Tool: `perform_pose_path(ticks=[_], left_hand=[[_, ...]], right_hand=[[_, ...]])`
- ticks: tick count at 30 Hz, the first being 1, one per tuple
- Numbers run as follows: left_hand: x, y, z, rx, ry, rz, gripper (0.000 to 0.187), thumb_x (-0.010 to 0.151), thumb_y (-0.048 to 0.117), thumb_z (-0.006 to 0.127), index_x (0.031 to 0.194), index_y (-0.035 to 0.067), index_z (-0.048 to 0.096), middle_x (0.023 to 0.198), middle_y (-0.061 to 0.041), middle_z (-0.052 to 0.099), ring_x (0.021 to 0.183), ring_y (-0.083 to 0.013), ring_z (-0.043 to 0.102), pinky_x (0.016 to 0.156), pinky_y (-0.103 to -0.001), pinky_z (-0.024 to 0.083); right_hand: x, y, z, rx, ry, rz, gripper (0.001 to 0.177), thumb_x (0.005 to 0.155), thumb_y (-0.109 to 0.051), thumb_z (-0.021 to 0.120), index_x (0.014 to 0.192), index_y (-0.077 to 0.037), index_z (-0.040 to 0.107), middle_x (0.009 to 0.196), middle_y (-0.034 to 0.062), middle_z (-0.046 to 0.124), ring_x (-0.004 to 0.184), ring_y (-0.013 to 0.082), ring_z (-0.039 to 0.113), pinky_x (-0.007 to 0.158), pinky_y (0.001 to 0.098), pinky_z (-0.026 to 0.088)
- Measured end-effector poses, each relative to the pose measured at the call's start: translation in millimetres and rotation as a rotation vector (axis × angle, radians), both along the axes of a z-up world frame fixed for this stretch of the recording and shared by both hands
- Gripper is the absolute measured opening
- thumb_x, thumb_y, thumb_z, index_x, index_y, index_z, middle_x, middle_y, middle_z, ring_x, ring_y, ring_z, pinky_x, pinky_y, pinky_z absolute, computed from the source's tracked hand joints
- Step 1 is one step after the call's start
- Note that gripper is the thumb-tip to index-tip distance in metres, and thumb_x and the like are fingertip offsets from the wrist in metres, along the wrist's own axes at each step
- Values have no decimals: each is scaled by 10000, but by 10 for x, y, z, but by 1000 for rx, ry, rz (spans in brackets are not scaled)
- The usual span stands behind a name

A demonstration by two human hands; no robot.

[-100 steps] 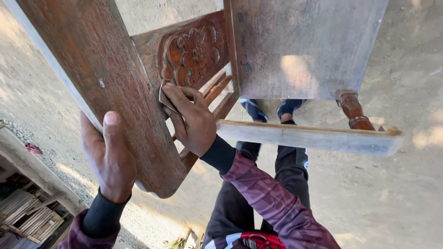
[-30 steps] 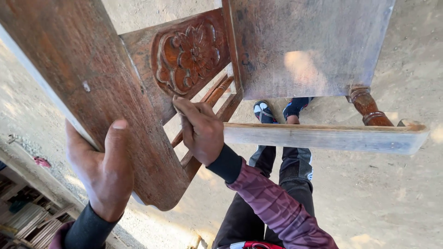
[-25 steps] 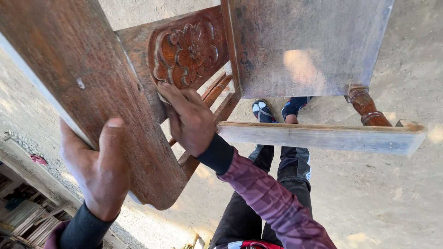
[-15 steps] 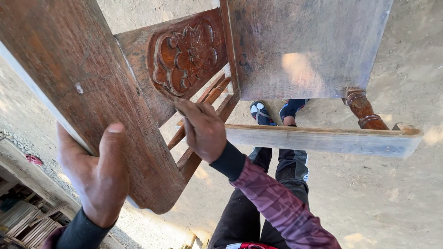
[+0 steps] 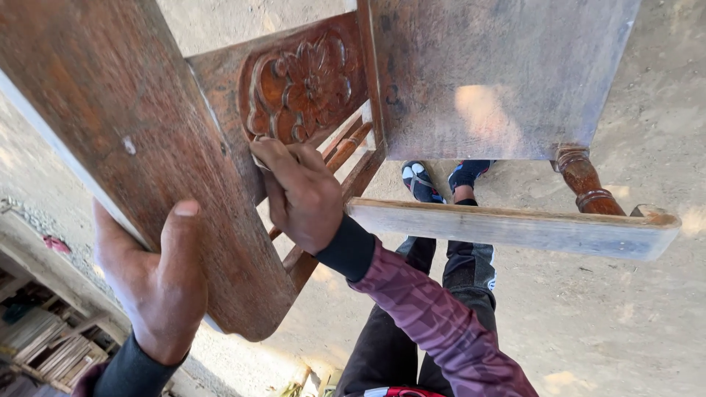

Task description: Manually sanding a wooden chair using a piece of sandpaper.

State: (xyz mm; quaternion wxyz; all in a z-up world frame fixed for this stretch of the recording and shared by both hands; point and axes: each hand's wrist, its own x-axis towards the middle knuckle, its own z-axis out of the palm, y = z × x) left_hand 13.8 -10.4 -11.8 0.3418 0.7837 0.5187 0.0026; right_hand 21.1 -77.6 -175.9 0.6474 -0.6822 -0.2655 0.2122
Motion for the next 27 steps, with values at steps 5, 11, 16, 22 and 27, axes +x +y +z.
perform_pose_path(ticks=[5,11,16,22,27], left_hand=[[14,27,6,-23,16,18,484,851,20,420,1306,-47,272,1074,-196,463,831,-301,550,746,-405,552],[-21,47,-25,2,20,24,439,843,26,451,1252,-48,309,1006,-155,468,748,-272,537,674,-390,571],[45,30,0,-27,11,52,472,822,50,433,1265,-54,308,984,-154,476,719,-245,523,632,-361,554],[-45,70,-11,-13,51,74,341,892,37,565,1153,-10,351,858,-95,527,514,-167,541,453,-248,526],[5,88,6,6,86,71,366,896,41,590,1160,-35,346,842,-109,540,470,-185,569,407,-255,555]], right_hand=[[-22,-111,-54,-35,74,38,331,833,82,575,1147,-22,570,1052,172,684,722,180,621,584,245,544],[109,-166,53,19,122,87,394,807,137,566,1181,12,554,1112,152,673,671,148,546,566,232,486],[237,-38,195,17,124,80,399,796,132,592,1172,1,573,1102,179,664,798,210,631,675,269,552],[244,-36,167,18,143,73,370,777,144,587,1122,10,598,1083,159,676,728,176,587,610,248,506],[128,-45,36,39,139,75,386,833,93,562,1199,-30,554,1093,186,654,742,186,616,602,250,557]])
